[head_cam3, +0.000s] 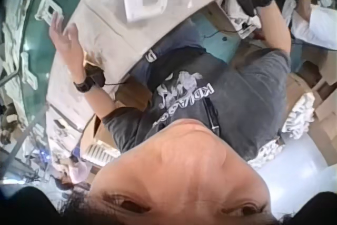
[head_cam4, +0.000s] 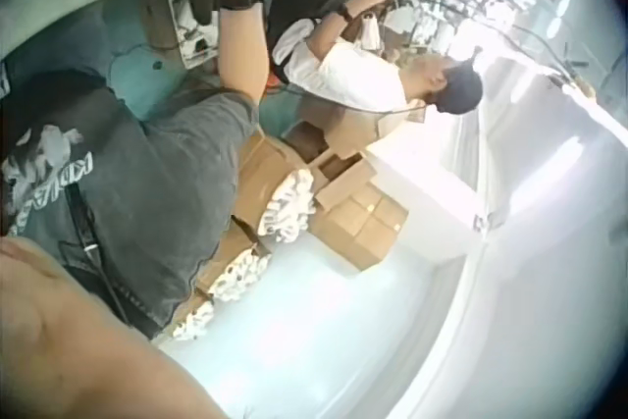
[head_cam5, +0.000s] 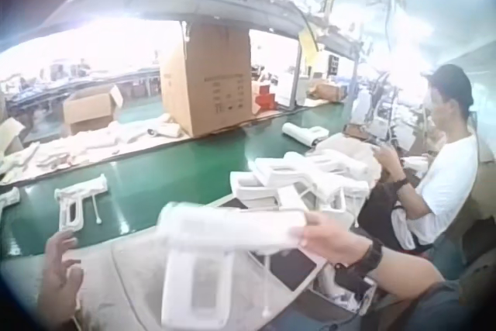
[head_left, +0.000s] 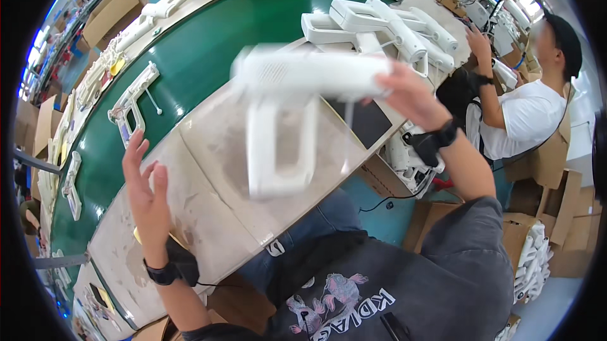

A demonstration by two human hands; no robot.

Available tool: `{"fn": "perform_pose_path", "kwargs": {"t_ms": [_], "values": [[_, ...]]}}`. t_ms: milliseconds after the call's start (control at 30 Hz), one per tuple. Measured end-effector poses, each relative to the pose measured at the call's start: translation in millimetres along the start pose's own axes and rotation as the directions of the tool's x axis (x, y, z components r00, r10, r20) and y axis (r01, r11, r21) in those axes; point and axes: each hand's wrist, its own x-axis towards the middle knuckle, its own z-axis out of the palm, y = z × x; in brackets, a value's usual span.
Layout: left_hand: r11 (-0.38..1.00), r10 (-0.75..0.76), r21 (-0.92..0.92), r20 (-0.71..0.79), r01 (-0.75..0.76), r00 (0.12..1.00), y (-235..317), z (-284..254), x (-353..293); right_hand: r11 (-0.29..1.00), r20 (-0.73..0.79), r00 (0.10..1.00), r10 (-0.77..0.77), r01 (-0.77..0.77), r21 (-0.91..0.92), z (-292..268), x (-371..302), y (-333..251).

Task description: Assembling, labeling, and organizing white plastic housings for hair dryers on an electronics production line.

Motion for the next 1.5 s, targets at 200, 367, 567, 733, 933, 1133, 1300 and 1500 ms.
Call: {"fn": "perform_pose_path", "kwargs": {"t_ms": [200,367,567,733,933,1133,1300,1500], "values": [[0.991,-0.112,0.077,0.022,0.11,0.993,-57.8,-37.4,33.6,0.956,-0.698,0.685,-0.208,0.295,0.005,-147.2,-34.4,-56.0],[0.884,-0.217,0.404,-0.089,0.235,0.972,-150.1,-59.2,71.9,0.963,-0.8,0.567,-0.194,0.266,-0.044,-221.0,-26.5,-48.6],[0.668,-0.439,0.561,-0.233,0.489,0.868,-228.9,-61.2,96.7,0.975,-0.887,0.433,-0.16,-0.071,-0.211,-254.6,-12.2,-7.5],[0.615,-0.304,0.653,-0.32,0.442,0.897,-238.2,-38.6,108.5,0.946,-0.746,0.663,-0.061,-0.201,-0.256,-290.2,-19.8,19.7],[0.551,-0.6,0.457,-0.364,0.698,0.712,-213.3,13.0,144.1,0.849,-0.826,0.514,-0.23,-0.308,-0.428,-376.6,-105.7,-2.9],[0.485,-0.601,0.498,-0.407,0.719,0.688,-205.9,-14.6,135.9,0.767,-0.646,0.536,-0.543,0.004,-0.642,-159.9,-91.6,-25.6],[0.573,-0.534,0.413,-0.467,0.707,0.705,-175.7,5.2,142.6,0.516,-0.331,0.751,-0.572,0.015,-0.857,6.4,-74.8,-21.6],[0.752,-0.437,0.296,-0.445,0.589,0.782,-117.4,-3.9,93.3,0.212,0.287,0.915,-0.282,0.351,-0.912,48.0,-22.8,23.8]]}}
